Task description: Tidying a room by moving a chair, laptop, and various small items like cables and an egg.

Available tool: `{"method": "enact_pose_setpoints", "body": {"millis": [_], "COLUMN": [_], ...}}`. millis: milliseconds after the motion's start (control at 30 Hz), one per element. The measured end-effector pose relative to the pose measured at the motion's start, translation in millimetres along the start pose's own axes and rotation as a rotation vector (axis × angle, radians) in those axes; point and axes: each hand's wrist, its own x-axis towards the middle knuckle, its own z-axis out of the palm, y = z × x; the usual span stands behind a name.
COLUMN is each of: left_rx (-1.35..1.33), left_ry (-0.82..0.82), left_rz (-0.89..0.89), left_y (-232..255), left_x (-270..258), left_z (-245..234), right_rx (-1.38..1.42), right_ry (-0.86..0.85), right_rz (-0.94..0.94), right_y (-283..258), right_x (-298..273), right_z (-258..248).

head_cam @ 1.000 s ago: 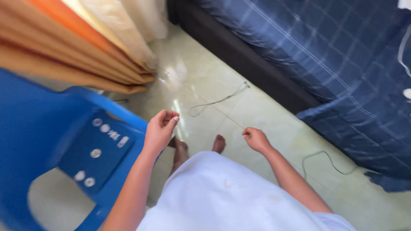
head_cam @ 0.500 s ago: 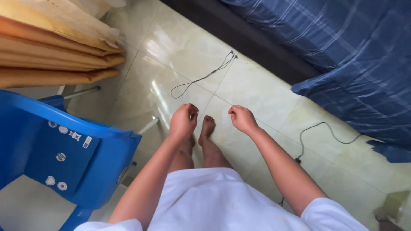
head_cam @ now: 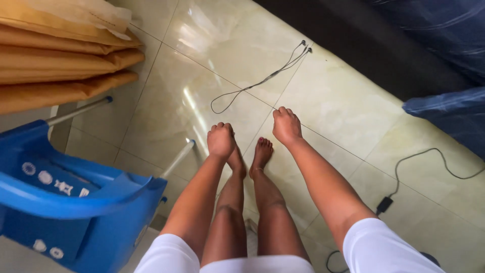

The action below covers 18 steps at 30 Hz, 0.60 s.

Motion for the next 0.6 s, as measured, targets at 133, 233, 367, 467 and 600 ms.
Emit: {"method": "enact_pose_setpoints", "body": {"millis": [133, 233, 367, 467, 600], "left_rx": [0.01, 0.014, 0.008, 0.024, 0.033], "left_ry": [0.037, 0.081, 0.164, 0.198, 0.212], "left_rz": [0.005, 0.038, 0.102, 0.149, 0.174], "left_y": [-18.0, -22.3, -32.1, -44.7, -51.0], "left_x": [48.9, 87.0, 134.3, 166.4, 201.6], "left_z": [41.7, 69.5, 113.0, 149.5, 190.5], "right_rx": [-0.029, -0.06, -0.084, -0.072, -0.066], "right_ry": [-0.001, -0.007, 0.029, 0.066, 0.084], "right_rz": [-0.049, -0.077, -0.114, -0.136, -0.154], "right_y": [15.1, 28.1, 50.2, 63.2, 81.5], "right_x": [40.4, 70.6, 108.2, 135.0, 162.6], "right_z": [48.9, 80.1, 128.5, 164.0, 205.8]}}
